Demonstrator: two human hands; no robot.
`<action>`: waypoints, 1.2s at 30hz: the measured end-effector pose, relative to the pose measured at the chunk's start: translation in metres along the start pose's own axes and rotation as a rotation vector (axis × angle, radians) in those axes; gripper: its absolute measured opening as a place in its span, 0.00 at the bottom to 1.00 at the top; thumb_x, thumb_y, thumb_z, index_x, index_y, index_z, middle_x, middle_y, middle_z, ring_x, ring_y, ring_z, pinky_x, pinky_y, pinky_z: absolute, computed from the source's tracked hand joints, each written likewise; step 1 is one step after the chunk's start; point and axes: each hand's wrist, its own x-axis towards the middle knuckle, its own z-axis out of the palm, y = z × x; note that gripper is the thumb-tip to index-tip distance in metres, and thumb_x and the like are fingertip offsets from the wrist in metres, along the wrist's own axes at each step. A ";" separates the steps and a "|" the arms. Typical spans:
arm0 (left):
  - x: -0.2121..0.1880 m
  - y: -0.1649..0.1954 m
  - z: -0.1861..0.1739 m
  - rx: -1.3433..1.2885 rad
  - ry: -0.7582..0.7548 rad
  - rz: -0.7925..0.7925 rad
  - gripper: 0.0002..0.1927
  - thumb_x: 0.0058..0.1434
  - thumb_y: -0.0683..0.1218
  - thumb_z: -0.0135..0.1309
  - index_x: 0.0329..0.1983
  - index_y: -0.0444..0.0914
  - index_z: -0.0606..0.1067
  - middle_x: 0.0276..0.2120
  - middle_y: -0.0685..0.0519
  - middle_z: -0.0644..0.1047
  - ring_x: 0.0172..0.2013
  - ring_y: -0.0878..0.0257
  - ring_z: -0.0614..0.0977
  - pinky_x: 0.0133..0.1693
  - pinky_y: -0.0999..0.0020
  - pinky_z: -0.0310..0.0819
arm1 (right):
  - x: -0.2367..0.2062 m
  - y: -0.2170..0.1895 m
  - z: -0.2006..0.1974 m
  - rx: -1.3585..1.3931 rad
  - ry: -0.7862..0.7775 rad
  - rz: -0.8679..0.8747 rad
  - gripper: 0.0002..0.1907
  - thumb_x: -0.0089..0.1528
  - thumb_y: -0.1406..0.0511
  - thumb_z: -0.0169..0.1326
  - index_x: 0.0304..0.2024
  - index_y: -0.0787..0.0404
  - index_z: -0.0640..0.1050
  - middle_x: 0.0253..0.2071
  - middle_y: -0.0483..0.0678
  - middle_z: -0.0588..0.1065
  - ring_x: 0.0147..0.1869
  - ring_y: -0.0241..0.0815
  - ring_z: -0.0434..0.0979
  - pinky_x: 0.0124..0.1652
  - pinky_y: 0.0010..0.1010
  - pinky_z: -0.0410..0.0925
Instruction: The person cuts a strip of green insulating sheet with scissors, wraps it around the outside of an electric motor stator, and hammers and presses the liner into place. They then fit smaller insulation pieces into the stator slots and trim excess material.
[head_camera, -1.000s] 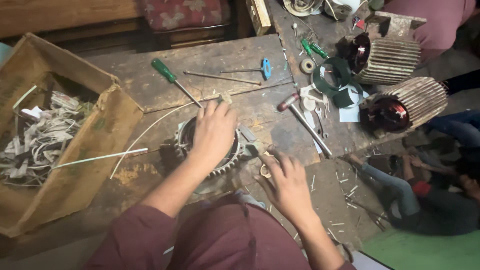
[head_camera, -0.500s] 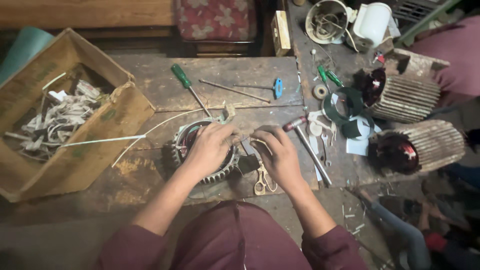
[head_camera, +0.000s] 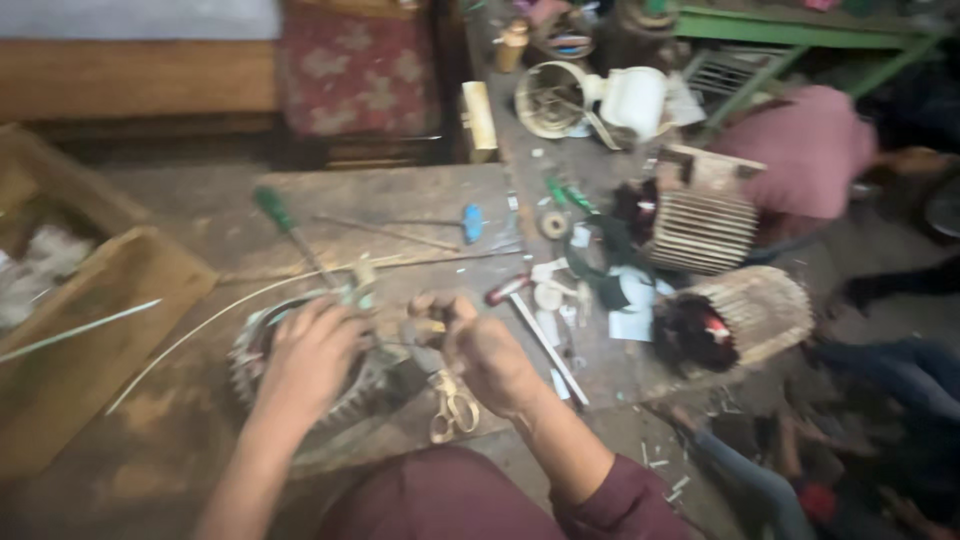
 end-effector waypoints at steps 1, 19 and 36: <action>-0.001 0.002 0.003 0.014 -0.004 -0.028 0.15 0.53 0.43 0.57 0.45 0.39 0.80 0.47 0.46 0.79 0.55 0.46 0.76 0.54 0.49 0.68 | -0.005 -0.013 -0.009 0.093 -0.049 -0.130 0.27 0.69 0.44 0.51 0.27 0.57 0.76 0.66 0.52 0.67 0.65 0.50 0.65 0.65 0.45 0.57; -0.009 0.075 -0.143 -0.601 0.861 0.315 0.15 0.50 0.36 0.56 0.41 0.39 0.76 0.42 0.48 0.78 0.47 0.49 0.78 0.52 0.52 0.69 | -0.073 0.083 -0.024 -1.542 -0.041 -0.168 0.27 0.56 0.56 0.63 0.53 0.64 0.75 0.49 0.59 0.75 0.51 0.61 0.73 0.48 0.46 0.65; -0.113 -0.026 -0.093 0.074 0.077 -0.111 0.15 0.54 0.43 0.58 0.46 0.44 0.78 0.56 0.49 0.79 0.60 0.50 0.75 0.56 0.50 0.69 | -0.059 0.065 -0.017 -1.345 0.223 -0.041 0.26 0.58 0.61 0.62 0.57 0.62 0.74 0.54 0.54 0.76 0.57 0.49 0.77 0.52 0.37 0.70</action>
